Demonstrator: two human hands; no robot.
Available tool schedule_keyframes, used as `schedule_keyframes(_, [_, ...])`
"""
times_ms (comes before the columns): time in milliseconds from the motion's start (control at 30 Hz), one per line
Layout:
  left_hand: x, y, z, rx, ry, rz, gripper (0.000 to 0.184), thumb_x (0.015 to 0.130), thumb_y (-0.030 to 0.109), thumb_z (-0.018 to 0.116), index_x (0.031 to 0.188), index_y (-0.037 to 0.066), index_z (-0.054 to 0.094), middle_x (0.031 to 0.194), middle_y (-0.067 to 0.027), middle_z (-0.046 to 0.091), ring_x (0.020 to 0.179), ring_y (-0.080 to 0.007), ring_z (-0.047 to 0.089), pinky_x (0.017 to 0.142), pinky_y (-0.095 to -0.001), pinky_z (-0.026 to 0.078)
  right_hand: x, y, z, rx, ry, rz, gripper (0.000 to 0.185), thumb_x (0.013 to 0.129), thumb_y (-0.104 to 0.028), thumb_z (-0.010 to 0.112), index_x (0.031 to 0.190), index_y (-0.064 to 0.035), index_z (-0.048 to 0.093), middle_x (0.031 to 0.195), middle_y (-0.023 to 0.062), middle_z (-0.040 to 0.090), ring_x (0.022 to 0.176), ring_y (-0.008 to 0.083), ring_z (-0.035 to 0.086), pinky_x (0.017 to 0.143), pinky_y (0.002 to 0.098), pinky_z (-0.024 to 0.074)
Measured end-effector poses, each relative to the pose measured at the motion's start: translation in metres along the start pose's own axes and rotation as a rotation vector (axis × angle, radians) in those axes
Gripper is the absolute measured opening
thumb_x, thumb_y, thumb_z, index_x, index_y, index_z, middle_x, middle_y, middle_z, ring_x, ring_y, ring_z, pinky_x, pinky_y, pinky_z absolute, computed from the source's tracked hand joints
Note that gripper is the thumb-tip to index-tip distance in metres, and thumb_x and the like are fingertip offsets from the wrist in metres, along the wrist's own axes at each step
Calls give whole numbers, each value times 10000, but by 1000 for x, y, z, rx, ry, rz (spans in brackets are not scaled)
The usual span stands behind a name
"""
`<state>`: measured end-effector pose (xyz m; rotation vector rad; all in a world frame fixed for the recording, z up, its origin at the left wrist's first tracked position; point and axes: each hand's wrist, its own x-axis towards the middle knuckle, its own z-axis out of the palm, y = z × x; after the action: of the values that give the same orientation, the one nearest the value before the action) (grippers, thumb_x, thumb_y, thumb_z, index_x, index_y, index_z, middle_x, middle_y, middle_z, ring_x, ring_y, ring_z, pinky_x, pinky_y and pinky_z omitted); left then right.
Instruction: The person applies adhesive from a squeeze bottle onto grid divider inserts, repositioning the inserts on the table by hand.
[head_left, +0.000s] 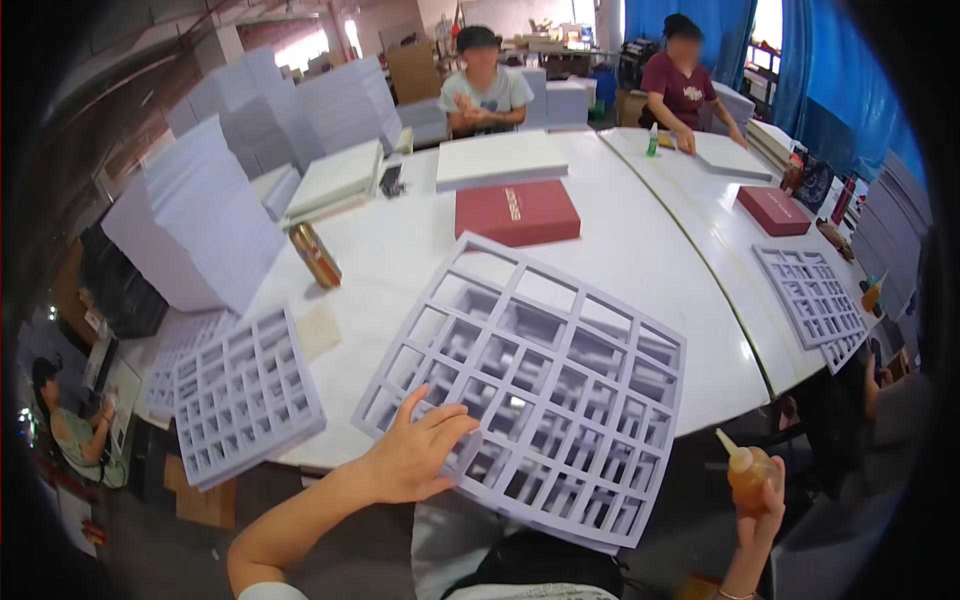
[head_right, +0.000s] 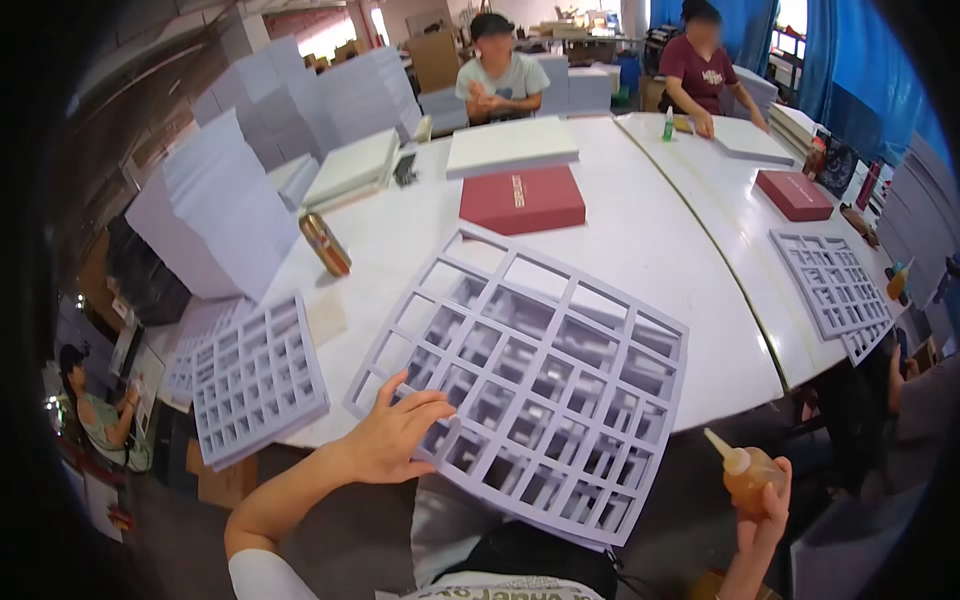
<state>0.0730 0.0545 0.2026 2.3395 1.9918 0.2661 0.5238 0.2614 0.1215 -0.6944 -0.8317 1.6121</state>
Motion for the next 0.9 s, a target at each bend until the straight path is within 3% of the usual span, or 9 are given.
schedule_keyframes(67, [14,-10,-18,51,58,3,781,623,266,820,1270,29,452,1247,-101,505,1261,-245,443,1097,-563,164,9,0,-12,50,124,-35,519,839,-124,640,1300,-86,406,1180,149,562,994,278,621,653,328,576])
schedule_keyframes(167, [40,-44,-33,137,216,1,790,623,292,818,1268,39,440,1231,-98,515,1264,-262,438,1101,-570,143,24,5,-36,88,77,-60,507,857,-137,613,1327,-111,426,1257,143,550,1081,283,597,635,335,576])
schedule_keyframes(267, [97,-97,-56,184,266,-87,861,655,341,803,1336,44,367,1317,-122,454,1318,-289,369,1098,-590,139,32,-1,-69,124,-190,61,499,914,-184,615,1376,-113,441,1358,158,496,1242,347,485,988,524,440])
schedule_keyframes(400, [165,-135,-75,369,452,-256,915,753,426,736,1444,62,258,1501,-184,253,1405,-343,213,1099,-603,140,24,6,-43,175,-63,92,440,905,-154,620,1320,-95,484,1326,148,522,1215,335,505,908,519,489])
schedule_keyframes(500, [178,-133,-54,215,546,-321,890,810,460,672,1475,83,218,1538,-196,158,1422,-370,152,1095,-611,144,24,13,-44,208,-14,114,391,921,-167,596,1297,-100,512,1288,133,546,1170,321,529,880,494,493])
schedule_keyframes(600, [142,-132,-11,222,433,-306,762,850,451,627,1437,81,312,1501,-201,252,1419,-370,163,1094,-605,146,21,22,-37,255,89,129,356,923,-177,592,1269,-108,543,1238,122,576,1092,309,568,800,460,517])
schedule_keyframes(733, [51,-140,42,-12,377,-629,603,855,444,628,1288,42,512,1318,-196,493,1309,-372,351,1070,-518,255,30,28,-36,307,82,177,348,929,-184,580,1268,-115,548,1233,102,587,1065,271,584,724,418,524])
schedule_keyframes(800, [3,-161,78,-182,479,-805,513,854,417,651,1171,19,587,1135,-188,608,1129,-321,531,965,-421,401,36,31,-27,341,59,193,351,933,-187,572,1275,-116,544,1234,91,589,1061,254,587,702,403,523])
schedule_keyframes(900, [-36,-143,96,-733,575,-1092,404,888,352,644,1077,-4,614,954,-137,653,914,-204,605,822,-307,471,43,31,-8,310,62,227,355,939,-195,564,1284,-116,538,1245,81,586,1066,241,587,711,404,524])
